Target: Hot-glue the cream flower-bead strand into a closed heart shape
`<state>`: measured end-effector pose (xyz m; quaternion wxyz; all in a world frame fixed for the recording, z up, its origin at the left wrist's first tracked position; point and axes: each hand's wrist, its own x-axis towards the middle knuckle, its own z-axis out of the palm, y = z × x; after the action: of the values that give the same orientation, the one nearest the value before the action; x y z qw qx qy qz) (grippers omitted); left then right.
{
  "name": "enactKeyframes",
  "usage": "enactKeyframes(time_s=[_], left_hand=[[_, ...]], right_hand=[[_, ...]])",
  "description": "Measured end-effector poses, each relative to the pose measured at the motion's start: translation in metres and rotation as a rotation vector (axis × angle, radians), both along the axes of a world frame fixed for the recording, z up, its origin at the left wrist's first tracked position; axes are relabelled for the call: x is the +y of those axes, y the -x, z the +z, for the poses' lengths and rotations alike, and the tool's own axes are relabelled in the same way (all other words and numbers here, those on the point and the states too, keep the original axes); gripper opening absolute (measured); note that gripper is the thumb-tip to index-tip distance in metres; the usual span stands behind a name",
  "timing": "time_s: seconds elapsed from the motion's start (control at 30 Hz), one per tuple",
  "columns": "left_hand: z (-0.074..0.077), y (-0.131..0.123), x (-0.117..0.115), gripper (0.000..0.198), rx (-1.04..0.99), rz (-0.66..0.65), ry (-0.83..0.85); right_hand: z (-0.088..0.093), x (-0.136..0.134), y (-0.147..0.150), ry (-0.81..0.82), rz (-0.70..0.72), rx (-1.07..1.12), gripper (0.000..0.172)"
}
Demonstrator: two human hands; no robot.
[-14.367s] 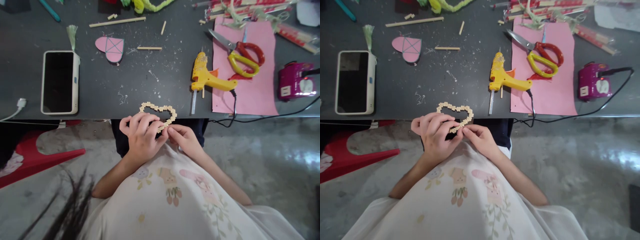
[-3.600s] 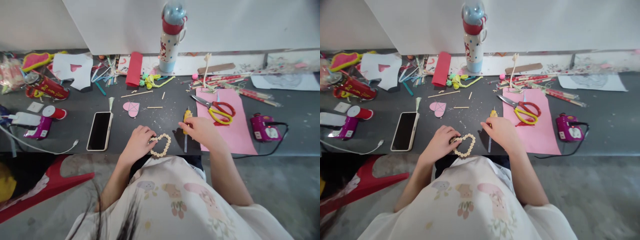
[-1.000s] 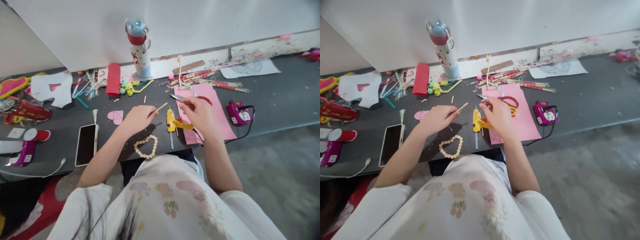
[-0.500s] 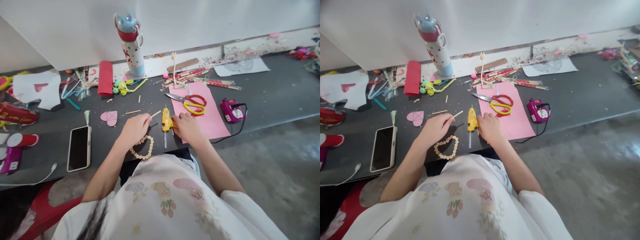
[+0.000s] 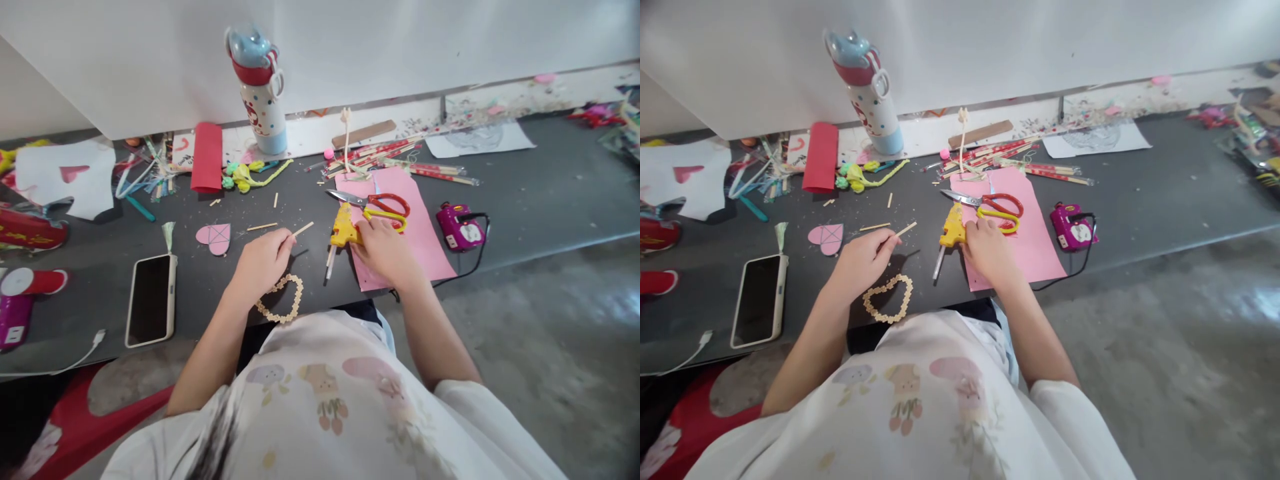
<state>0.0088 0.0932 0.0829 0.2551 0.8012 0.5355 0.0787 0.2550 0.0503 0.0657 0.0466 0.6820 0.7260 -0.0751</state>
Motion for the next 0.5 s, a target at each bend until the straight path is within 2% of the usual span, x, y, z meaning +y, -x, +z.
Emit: enactKeyframes(time_s=[0.1, 0.27, 0.5], left_hand=[[0.000, 0.003, 0.001, 0.032, -0.018, 0.018, -0.012], [-0.001, 0.006, 0.004, 0.032, -0.058, 0.009, -0.013], [-0.001, 0.006, 0.002, 0.032, -0.050, 0.029, -0.013]], right_hand=[[-0.002, -0.004, -0.015, 0.000, -0.007, 0.016, 0.039], [-0.009, -0.013, -0.038, -0.011, 0.071, 0.027, 0.042], [-0.019, -0.014, -0.029, -0.052, 0.154, -0.021, 0.033]])
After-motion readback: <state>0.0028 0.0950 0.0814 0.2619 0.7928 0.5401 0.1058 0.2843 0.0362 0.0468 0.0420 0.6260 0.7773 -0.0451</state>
